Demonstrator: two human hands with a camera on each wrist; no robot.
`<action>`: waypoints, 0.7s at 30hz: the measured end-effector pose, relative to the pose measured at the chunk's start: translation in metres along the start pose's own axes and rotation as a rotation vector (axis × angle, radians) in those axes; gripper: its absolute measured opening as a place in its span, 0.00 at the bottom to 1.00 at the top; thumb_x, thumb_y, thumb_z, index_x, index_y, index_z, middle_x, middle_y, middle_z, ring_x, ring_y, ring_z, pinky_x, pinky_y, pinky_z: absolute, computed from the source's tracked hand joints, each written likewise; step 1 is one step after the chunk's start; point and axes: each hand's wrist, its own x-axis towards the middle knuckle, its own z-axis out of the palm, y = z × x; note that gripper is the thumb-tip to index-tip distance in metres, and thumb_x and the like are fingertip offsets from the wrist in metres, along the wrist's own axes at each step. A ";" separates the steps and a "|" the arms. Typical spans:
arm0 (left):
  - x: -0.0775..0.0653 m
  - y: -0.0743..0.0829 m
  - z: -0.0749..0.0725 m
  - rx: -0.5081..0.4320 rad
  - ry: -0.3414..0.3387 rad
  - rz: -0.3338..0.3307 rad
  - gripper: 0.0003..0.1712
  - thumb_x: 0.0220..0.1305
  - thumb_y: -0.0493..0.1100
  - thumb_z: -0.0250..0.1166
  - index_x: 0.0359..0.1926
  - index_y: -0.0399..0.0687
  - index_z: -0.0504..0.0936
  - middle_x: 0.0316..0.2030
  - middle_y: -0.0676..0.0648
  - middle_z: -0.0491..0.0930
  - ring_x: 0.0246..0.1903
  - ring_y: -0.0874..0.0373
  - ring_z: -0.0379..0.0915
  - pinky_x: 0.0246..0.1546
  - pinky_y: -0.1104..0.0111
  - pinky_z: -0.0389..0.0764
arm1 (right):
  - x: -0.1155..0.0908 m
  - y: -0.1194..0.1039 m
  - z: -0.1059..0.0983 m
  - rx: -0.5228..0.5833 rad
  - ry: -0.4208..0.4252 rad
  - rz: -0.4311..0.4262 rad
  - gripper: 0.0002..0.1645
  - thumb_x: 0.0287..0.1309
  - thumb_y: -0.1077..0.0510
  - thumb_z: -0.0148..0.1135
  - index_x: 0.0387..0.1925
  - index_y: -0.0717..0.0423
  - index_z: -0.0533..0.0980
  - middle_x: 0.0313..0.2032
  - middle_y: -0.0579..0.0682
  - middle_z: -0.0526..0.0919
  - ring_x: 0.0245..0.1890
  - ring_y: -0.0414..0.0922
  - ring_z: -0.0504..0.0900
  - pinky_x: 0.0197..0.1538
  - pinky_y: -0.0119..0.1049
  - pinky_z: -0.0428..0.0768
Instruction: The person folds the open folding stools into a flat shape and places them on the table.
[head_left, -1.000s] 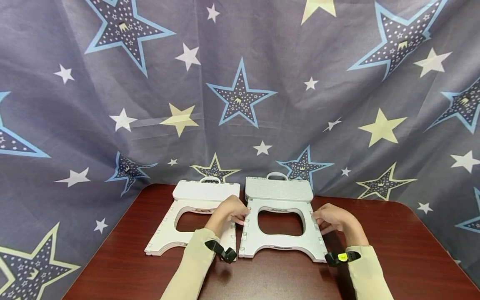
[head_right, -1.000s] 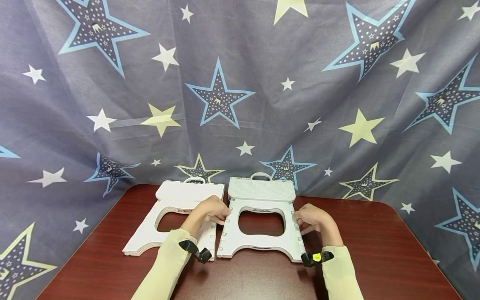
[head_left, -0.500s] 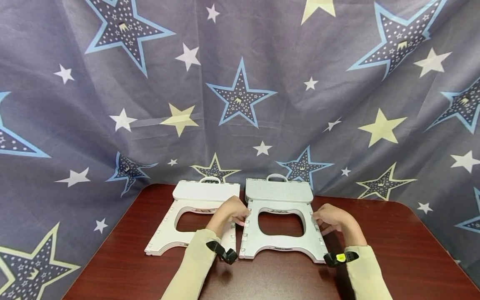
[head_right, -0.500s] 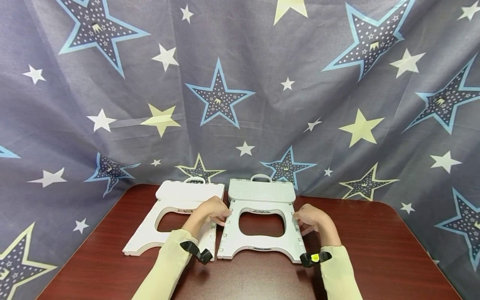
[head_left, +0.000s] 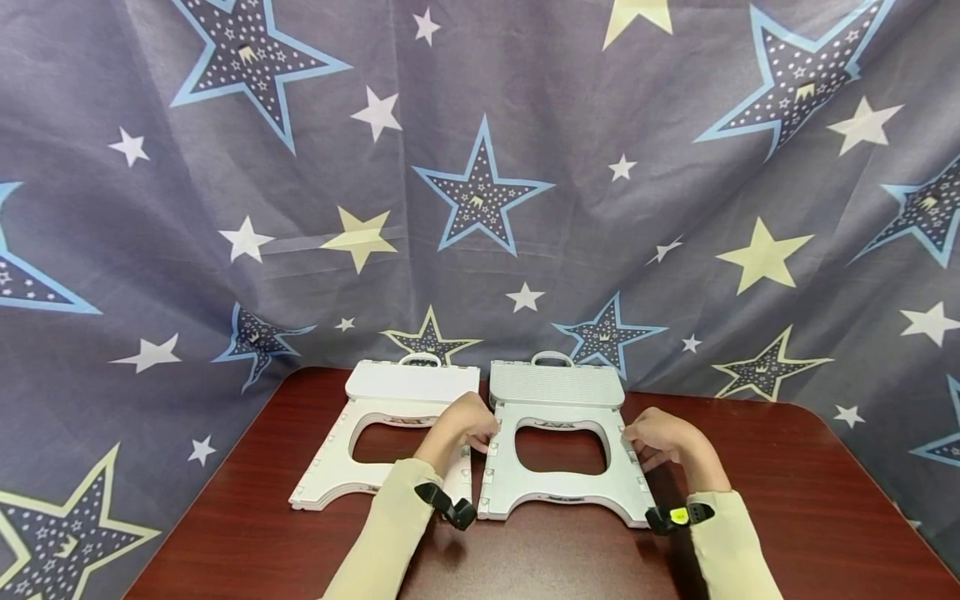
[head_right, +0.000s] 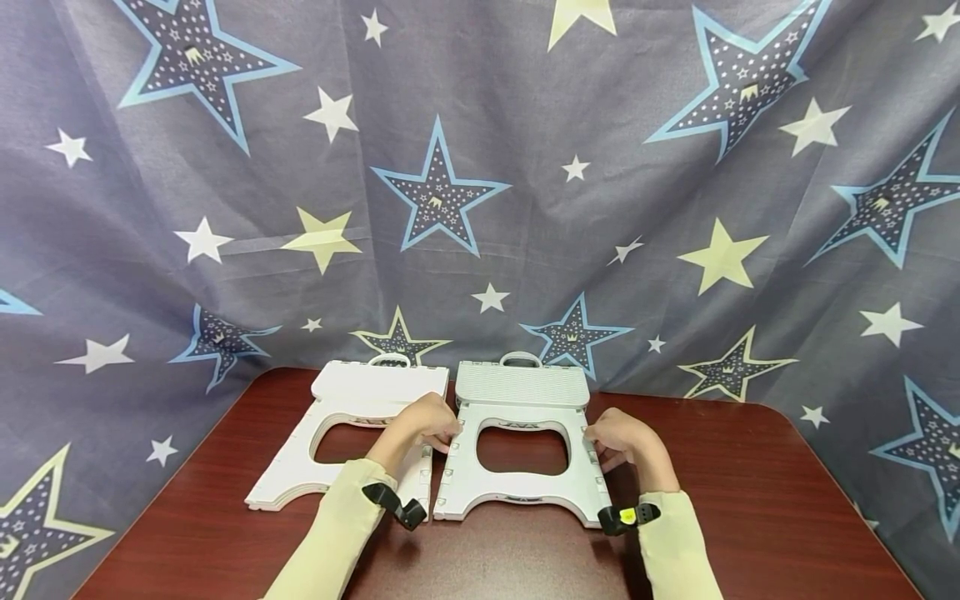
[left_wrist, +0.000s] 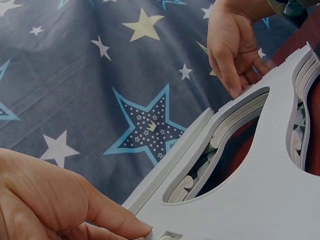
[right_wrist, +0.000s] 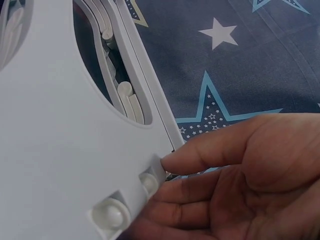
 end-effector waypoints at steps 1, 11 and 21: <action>0.000 0.000 0.000 -0.002 0.001 0.001 0.08 0.53 0.24 0.59 0.26 0.38 0.71 0.21 0.46 0.71 0.21 0.57 0.71 0.25 0.68 0.87 | 0.000 0.000 0.000 -0.003 0.002 -0.001 0.13 0.66 0.62 0.52 0.39 0.70 0.78 0.29 0.56 0.78 0.28 0.47 0.82 0.40 0.50 0.89; 0.001 -0.001 0.000 0.027 -0.014 0.013 0.05 0.52 0.25 0.58 0.30 0.34 0.74 0.21 0.46 0.72 0.18 0.57 0.71 0.23 0.69 0.86 | 0.002 0.001 0.001 -0.011 0.007 -0.001 0.10 0.64 0.63 0.53 0.33 0.66 0.78 0.27 0.54 0.76 0.27 0.46 0.81 0.40 0.47 0.89; 0.001 -0.001 0.001 0.038 -0.005 0.015 0.07 0.51 0.24 0.58 0.27 0.37 0.71 0.20 0.47 0.71 0.18 0.57 0.71 0.23 0.68 0.87 | 0.002 0.001 0.002 -0.017 0.013 -0.006 0.10 0.65 0.64 0.53 0.35 0.68 0.78 0.28 0.54 0.77 0.29 0.46 0.81 0.40 0.48 0.89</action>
